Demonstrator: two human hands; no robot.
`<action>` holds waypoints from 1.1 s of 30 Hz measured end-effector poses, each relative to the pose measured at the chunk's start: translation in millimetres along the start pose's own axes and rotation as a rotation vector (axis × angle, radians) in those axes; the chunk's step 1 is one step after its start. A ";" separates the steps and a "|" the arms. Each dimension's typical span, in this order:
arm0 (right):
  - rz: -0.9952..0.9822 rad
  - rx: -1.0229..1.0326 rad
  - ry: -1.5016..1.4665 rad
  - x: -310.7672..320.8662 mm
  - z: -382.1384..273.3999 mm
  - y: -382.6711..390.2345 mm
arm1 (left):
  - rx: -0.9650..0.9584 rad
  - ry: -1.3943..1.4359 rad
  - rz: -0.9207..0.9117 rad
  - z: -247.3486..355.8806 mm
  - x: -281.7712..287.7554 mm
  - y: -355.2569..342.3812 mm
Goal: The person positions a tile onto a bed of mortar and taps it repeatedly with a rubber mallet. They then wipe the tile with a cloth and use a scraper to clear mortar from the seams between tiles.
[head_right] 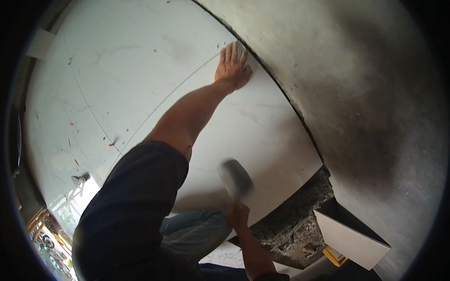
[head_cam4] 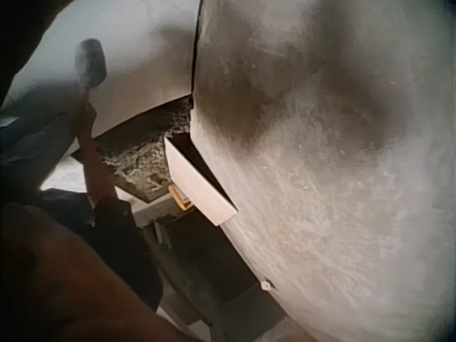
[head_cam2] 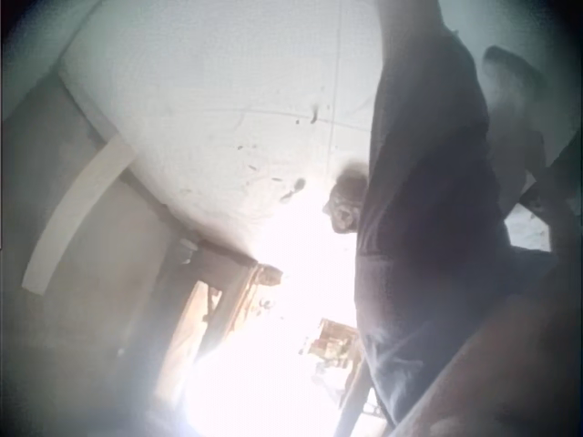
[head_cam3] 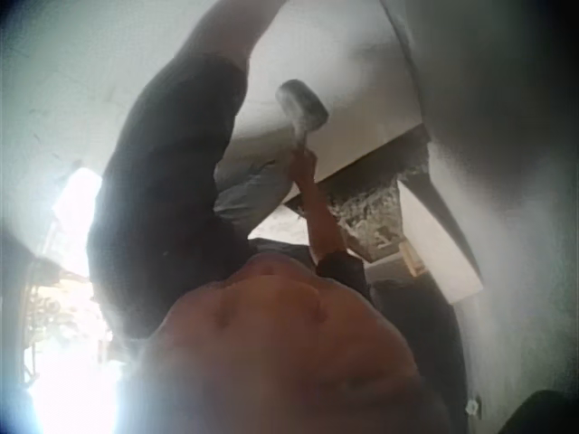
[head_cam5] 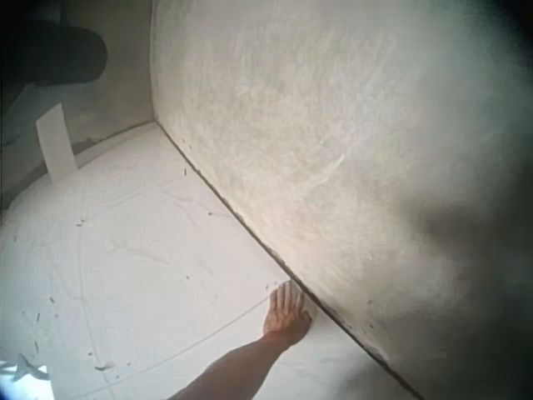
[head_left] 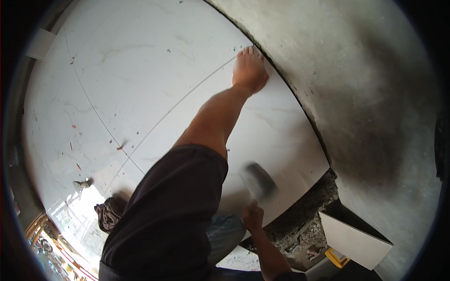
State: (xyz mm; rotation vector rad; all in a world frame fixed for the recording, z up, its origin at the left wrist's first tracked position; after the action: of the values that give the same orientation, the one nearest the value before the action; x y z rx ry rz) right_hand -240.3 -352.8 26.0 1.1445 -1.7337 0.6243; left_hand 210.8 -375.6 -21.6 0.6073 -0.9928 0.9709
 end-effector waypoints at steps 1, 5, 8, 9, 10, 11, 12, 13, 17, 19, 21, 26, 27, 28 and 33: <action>-0.264 -0.186 -0.033 14.4 -3.7 -5.8 | 0.012 -0.009 -0.023 -4.4 -7.1 8.5; -0.135 -0.240 -0.237 -0.4 -15.6 -28.7 | -0.021 -0.040 0.097 -11.0 1.1 -10.3; -0.424 -0.223 -0.059 13.1 -2.8 -6.0 | 0.005 -0.001 0.023 -4.8 -6.1 4.2; -0.445 -0.226 -0.058 13.1 -5.1 -2.4 | 0.000 -0.018 0.037 -6.8 -8.7 1.1; -0.355 -0.307 -0.198 15.6 -21.2 -24.0 | 0.011 -0.036 0.045 -13.3 -7.9 -2.1; -0.285 -0.417 -0.318 23.0 -30.9 -23.4 | 0.020 -0.031 0.040 -18.2 -15.2 10.5; -0.252 -0.410 -0.321 19.2 -18.2 -21.5 | -0.014 -0.024 0.083 -11.0 -7.1 -3.5; -0.352 -0.404 -0.219 9.7 6.0 -10.8 | -0.002 0.025 0.026 -1.9 -5.3 0.7; -0.342 -0.604 -0.339 34.5 -30.2 -45.3 | 0.033 -0.029 0.002 -14.2 -7.9 3.8; -0.394 -0.550 -0.262 3.8 22.2 -13.5 | 0.001 0.001 -0.022 5.9 -11.5 4.6; -0.488 -0.469 -0.205 -4.2 23.2 -19.5 | 0.037 0.004 -0.008 -1.3 -6.8 -1.9; -0.416 -0.401 -0.122 -7.2 10.4 -37.5 | 0.030 -0.011 0.005 5.6 8.4 -13.0; -0.425 -0.406 -0.121 2.0 -4.6 -43.4 | 0.049 -0.018 -0.017 -0.4 4.8 -6.0; -0.400 -0.522 -0.210 13.8 -16.7 -48.5 | 0.069 -0.025 -0.039 -5.8 1.4 0.9; -0.342 -0.413 -0.119 5.7 -4.7 -43.5 | 0.075 -0.028 -0.110 -0.9 3.5 7.7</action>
State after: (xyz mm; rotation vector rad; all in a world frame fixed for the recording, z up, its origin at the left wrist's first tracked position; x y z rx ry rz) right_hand -200.0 -370.5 29.8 1.1565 -1.6139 -0.0125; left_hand 205.0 -370.0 -18.8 0.7321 -0.9408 0.9075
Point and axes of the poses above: each hand's wrist, its own y-axis away from the middle knuckle, its own x-axis out of the back of the hand, z = x × y, the point moved 3 cm from there along -y, towards the middle knuckle, and after that the axes turned 9 degrees about y, right-handed, at the moved point
